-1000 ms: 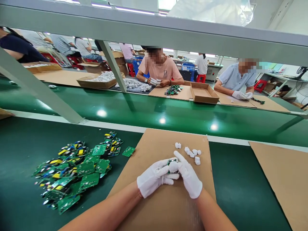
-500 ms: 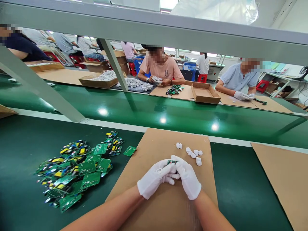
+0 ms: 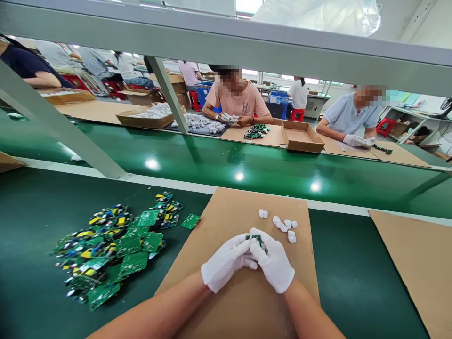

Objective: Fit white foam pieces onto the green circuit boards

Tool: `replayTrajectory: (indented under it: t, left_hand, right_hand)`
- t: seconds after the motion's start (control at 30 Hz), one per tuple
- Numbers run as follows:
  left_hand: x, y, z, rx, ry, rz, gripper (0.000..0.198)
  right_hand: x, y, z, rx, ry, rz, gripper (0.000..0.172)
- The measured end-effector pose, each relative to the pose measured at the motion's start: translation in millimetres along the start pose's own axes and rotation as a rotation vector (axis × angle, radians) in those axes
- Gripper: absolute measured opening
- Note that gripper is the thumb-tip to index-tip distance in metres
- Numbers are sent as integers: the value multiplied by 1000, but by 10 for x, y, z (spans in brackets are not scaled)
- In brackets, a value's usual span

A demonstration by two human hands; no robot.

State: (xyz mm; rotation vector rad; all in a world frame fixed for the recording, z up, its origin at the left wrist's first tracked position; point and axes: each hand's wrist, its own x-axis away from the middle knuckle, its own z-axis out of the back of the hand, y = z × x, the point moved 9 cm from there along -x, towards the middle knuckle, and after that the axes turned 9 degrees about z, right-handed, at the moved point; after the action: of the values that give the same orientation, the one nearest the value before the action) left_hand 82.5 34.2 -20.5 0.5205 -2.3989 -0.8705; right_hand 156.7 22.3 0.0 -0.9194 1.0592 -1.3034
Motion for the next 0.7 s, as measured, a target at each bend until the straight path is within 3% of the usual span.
replayTrajectory:
  t: [0.2, 0.3, 0.37, 0.43, 0.5, 0.57, 0.63, 0.7]
  left_hand:
    - [22, 58, -65, 5, -45, -8, 26]
    - [14, 66, -22, 40, -46, 48, 22]
    - [11, 75, 16, 128, -59, 95, 26]
    - [7, 96, 92, 172, -22, 112, 26]
    - [7, 123, 194, 147, 71, 94, 21]
    - [12, 140, 249, 109, 149, 66, 21]
    - [14, 142, 233, 95, 172, 53, 22]
    - [11, 161, 180, 69, 169, 48, 23]
  right_hand:
    - [-7, -15, -2, 207, -22, 28, 49]
    - [-10, -90, -27, 200, -80, 130, 53]
    - [-19, -157, 83, 181, -44, 207, 58]
    - [-32, -177, 352, 262, 100, 218, 60]
    - [-28, -169, 666, 498, 249, 166, 58]
    - [-23, -129, 900, 774, 295, 68, 58]
    - [-18, -2, 1032, 939, 228, -81, 56]
    - [9, 144, 1083, 958, 135, -209, 47]
